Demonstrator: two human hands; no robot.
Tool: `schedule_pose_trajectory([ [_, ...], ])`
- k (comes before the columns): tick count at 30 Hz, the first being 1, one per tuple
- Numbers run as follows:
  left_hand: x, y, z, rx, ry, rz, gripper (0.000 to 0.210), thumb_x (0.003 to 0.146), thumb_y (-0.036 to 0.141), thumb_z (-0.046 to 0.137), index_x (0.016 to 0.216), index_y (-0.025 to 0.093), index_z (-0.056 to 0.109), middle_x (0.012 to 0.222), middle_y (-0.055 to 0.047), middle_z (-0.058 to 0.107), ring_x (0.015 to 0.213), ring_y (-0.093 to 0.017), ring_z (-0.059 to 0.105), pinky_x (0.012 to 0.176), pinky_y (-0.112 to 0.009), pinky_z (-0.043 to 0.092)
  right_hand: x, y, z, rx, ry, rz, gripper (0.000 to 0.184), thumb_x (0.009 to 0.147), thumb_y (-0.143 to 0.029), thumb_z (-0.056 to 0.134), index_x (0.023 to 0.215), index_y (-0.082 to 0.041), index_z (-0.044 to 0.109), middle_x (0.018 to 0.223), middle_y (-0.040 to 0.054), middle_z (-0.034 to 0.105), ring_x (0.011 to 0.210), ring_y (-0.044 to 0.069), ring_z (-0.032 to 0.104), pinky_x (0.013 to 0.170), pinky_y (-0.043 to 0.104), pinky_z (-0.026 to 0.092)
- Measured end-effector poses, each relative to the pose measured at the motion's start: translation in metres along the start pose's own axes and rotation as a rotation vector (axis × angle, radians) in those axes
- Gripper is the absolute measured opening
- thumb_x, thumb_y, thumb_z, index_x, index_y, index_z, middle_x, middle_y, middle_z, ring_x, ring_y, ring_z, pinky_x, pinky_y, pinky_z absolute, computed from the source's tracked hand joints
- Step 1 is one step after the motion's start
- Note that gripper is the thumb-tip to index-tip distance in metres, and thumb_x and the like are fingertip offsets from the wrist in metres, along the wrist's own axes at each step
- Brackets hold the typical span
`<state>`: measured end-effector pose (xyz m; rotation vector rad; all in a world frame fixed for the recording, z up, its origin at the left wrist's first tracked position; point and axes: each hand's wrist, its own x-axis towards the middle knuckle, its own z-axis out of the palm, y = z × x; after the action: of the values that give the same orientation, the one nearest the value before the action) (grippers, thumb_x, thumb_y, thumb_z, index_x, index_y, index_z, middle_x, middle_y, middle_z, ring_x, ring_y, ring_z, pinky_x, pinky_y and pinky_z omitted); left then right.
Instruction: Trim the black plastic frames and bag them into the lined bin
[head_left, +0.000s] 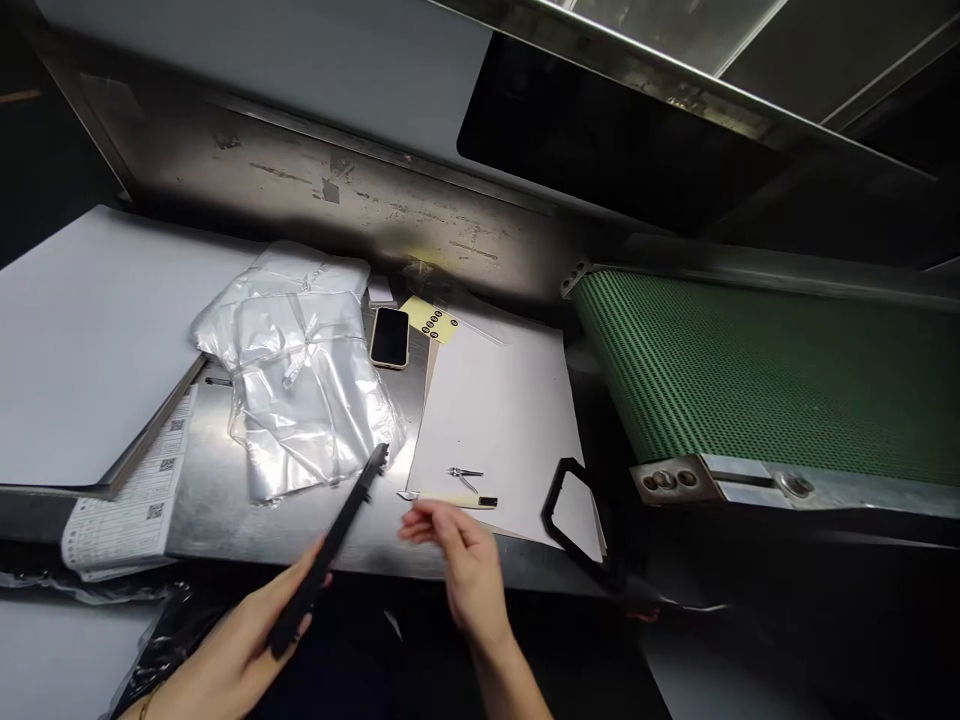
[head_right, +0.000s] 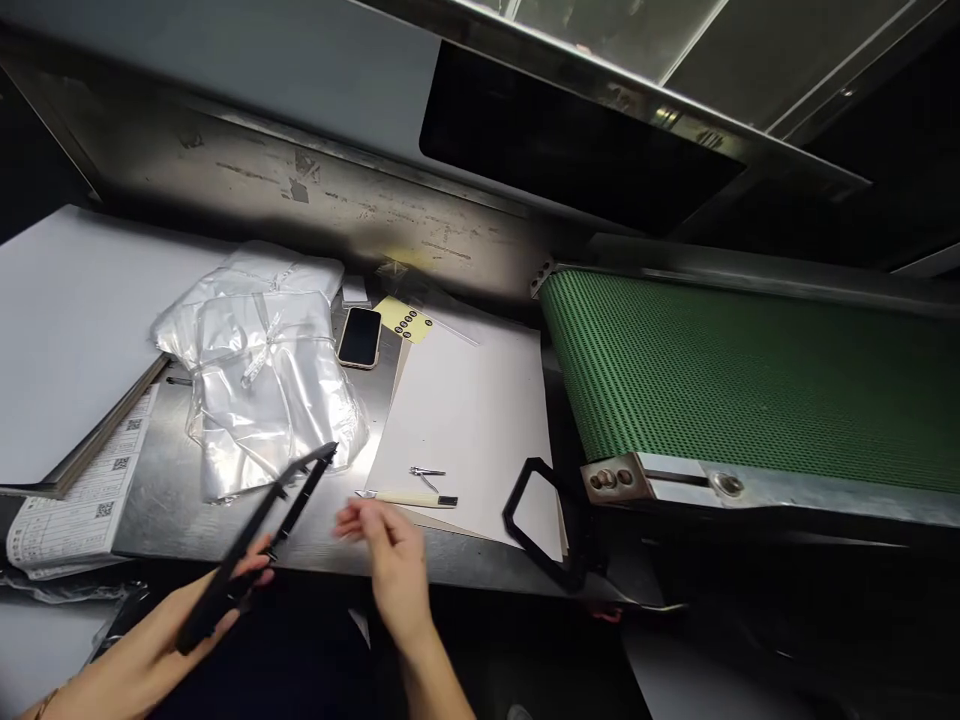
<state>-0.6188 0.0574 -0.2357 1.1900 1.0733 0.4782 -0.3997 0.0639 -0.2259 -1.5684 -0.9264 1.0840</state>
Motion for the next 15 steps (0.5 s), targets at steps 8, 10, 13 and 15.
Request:
schedule_pose_trajectory([
  [8, -0.005, 0.043, -0.005, -0.826, -0.338, -0.178, 0.034, 0.074, 0.025, 0.054, 0.108, 0.021, 0.057, 0.122, -0.01, 0.052, 0.096, -0.031, 0.057, 0.083, -0.042, 0.038, 0.07, 0.087, -0.085, -0.629, 0.175, -0.236, 0.027, 0.079, -0.032, 0.053, 0.101, -0.017, 0.052, 0.114, 0.0063, 0.047, 0.105, 0.022, 0.043, 0.088, 0.047, 0.033],
  [10, -0.006, 0.044, -0.003, -0.851, -0.356, -0.155, 0.035, 0.073, 0.026, 0.056, 0.108, 0.023, 0.057, 0.122, -0.01, 0.052, 0.094, -0.03, 0.058, 0.08, -0.04, 0.039, 0.073, 0.096, -0.09, -0.693, 0.161, -0.271, 0.026, 0.079, -0.032, 0.052, 0.099, -0.016, 0.053, 0.112, 0.0061, 0.049, 0.102, 0.021, 0.046, 0.085, 0.045, 0.036],
  [13, -0.007, 0.044, -0.001, -0.859, -0.352, -0.146, 0.035, 0.072, 0.025, 0.057, 0.107, 0.025, 0.057, 0.122, -0.009, 0.053, 0.093, -0.028, 0.059, 0.08, -0.039, 0.039, 0.071, 0.092, -0.088, -0.727, 0.172, -0.307, 0.025, 0.08, -0.033, 0.051, 0.098, -0.016, 0.053, 0.104, 0.0053, 0.052, 0.097, 0.019, 0.049, 0.083, 0.043, 0.038],
  [15, -0.007, 0.047, 0.0, -0.852, -0.328, -0.134, 0.035, 0.071, 0.025, 0.059, 0.106, 0.026, 0.058, 0.122, -0.009, 0.052, 0.093, -0.028, 0.059, 0.079, -0.04, 0.04, 0.065, 0.076, -0.083, -0.709, 0.192, -0.309, 0.025, 0.081, -0.033, 0.049, 0.098, -0.015, 0.053, 0.095, 0.0046, 0.055, 0.087, 0.017, 0.053, 0.077, 0.04, 0.043],
])
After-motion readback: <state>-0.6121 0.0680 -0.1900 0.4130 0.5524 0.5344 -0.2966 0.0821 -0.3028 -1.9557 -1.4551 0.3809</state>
